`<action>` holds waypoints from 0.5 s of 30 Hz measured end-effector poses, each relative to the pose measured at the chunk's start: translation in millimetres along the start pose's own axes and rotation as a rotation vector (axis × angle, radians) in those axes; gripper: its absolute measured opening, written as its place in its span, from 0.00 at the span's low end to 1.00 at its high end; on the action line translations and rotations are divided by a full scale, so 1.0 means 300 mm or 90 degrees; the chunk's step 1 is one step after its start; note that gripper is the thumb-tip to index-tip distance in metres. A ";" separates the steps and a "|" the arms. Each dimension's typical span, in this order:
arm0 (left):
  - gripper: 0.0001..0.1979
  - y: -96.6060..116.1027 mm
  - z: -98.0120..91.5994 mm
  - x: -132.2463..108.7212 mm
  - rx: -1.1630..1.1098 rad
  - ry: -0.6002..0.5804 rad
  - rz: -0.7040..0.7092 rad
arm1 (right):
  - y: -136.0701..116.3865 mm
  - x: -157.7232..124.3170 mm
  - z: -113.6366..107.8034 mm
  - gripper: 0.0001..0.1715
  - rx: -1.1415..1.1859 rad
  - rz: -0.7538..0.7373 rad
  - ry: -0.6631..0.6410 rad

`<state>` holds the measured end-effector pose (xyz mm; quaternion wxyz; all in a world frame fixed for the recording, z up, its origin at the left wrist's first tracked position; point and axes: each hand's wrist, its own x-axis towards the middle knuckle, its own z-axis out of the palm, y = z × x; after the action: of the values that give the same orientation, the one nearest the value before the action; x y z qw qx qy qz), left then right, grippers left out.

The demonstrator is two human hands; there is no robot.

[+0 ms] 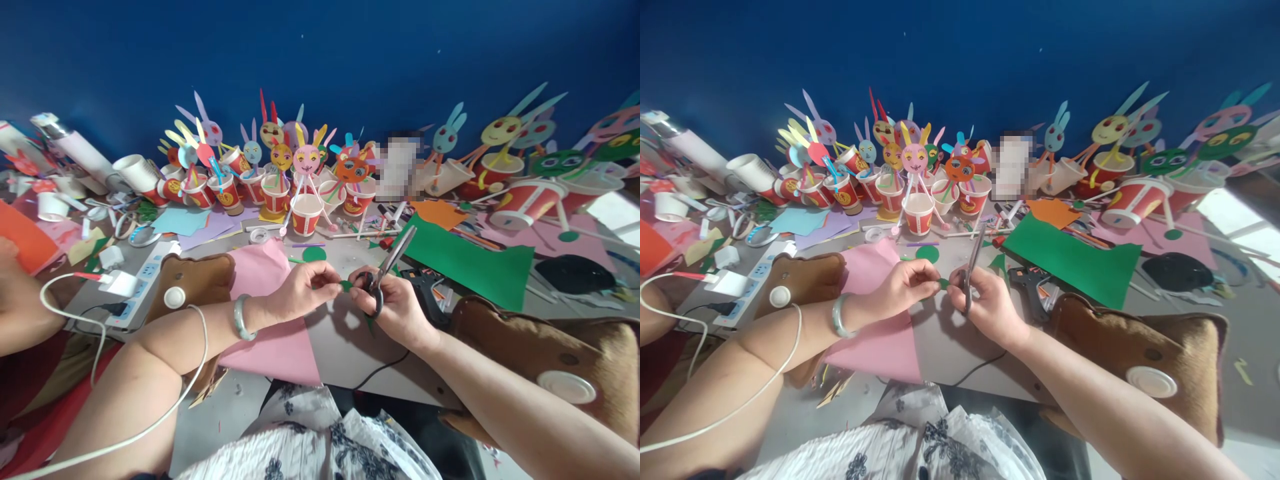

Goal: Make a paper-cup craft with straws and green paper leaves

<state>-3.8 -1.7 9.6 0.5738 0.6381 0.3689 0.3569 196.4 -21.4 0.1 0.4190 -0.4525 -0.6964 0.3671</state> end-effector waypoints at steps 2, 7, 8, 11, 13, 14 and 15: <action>0.06 0.002 -0.006 0.002 0.056 -0.017 0.012 | -0.003 -0.001 -0.001 0.07 0.007 -0.006 -0.004; 0.09 0.017 -0.015 0.007 0.016 -0.012 -0.009 | 0.003 0.001 -0.010 0.14 0.025 0.010 -0.012; 0.09 0.022 -0.018 0.008 -0.007 0.006 -0.011 | 0.004 0.003 -0.014 0.18 0.030 0.015 -0.024; 0.10 0.036 -0.030 0.015 -0.071 0.079 -0.006 | 0.004 0.008 -0.023 0.31 0.030 0.033 -0.088; 0.10 0.041 -0.036 0.020 -0.108 0.122 0.001 | 0.001 0.009 -0.022 0.37 0.014 0.057 -0.137; 0.10 0.043 -0.038 0.022 -0.123 0.137 0.003 | -0.001 0.009 -0.020 0.39 0.008 0.072 -0.163; 0.10 0.045 -0.039 0.023 -0.135 0.145 0.002 | -0.003 0.009 -0.016 0.40 0.003 0.088 -0.187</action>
<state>-9.9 9.0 24.3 0.5916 0.5301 0.3910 0.4649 199.9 -18.5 3.4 0.2879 -0.4396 -0.7165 0.4588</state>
